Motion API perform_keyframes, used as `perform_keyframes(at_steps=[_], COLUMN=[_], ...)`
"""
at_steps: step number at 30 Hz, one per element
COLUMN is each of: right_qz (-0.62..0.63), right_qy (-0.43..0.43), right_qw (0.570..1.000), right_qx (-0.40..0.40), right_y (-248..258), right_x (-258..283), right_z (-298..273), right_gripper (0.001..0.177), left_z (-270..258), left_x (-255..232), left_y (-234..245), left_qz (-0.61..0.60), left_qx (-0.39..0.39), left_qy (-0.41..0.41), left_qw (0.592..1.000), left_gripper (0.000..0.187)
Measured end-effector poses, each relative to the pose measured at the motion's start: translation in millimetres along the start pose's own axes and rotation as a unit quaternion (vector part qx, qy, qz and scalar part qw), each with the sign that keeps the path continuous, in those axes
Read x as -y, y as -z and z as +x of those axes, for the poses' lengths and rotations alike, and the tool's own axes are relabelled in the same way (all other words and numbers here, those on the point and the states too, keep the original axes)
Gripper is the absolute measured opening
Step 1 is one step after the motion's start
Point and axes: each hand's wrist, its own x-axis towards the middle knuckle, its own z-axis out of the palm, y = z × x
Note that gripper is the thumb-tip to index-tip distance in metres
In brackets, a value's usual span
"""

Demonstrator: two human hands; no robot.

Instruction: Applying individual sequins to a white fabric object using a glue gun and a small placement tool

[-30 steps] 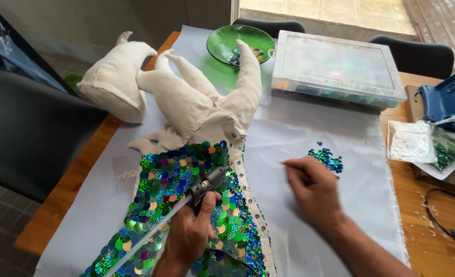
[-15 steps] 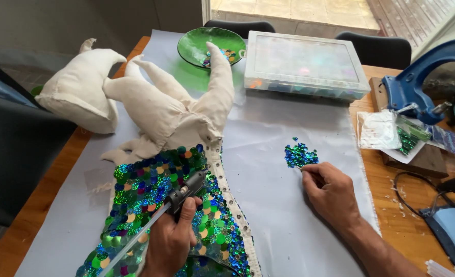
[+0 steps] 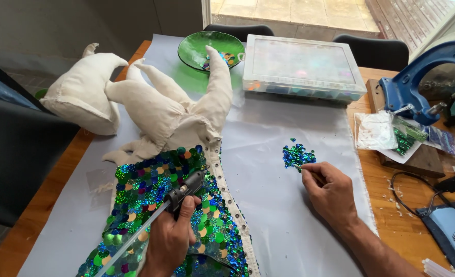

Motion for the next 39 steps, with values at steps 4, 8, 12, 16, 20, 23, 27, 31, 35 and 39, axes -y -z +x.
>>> perform_keyframes(at_steps=[4,8,12,16,20,23,27,31,35,39], right_qz=[0.049,0.079,-0.079,-0.122,-0.024,0.008,0.003,-0.015,-0.045,-0.050], right_qy=[0.002,0.076,0.120,0.165,0.096,0.052,0.096,0.096,0.117,0.175], right_qw=[0.999,0.993,0.984,0.978,0.994,0.997,0.993,0.993,0.989,0.980], right_qx=[0.003,0.039,0.109,0.035,0.035,0.050,0.062,0.070,0.073,0.081], right_y=[-13,-35,-43,-43,-41,-40,-41,-43,-46,-44], right_x=[18,42,43,39,34,30,31,29,27,31], right_z=[-8,-6,9,10,7,9,10,11,11,16], right_gripper=[0.009,0.009,0.008,0.007,0.008,0.009,0.010,0.012,0.009,0.006], left_z=[-8,-7,-7,-4,-4,-3,-4,-4,-5,-6], left_x=[-16,-9,-10,-7,-8,-7,-9,-7,-8,-9], left_y=[3,4,4,4,3,3,4,3,3,3], left_qz=[-0.008,0.030,0.031,0.004,0.015,0.016,0.019,0.021,0.026,0.015], left_qx=[-0.010,0.000,0.005,0.001,0.005,0.009,0.007,0.007,0.006,0.005], left_qy=[0.013,0.012,0.010,0.003,0.000,-0.002,0.008,0.010,0.005,0.004], left_qw=[1.000,0.999,0.999,1.000,1.000,1.000,1.000,1.000,1.000,1.000], left_gripper=[0.053,0.054,0.055,0.053,0.053,0.053,0.055,0.055,0.058,0.053])
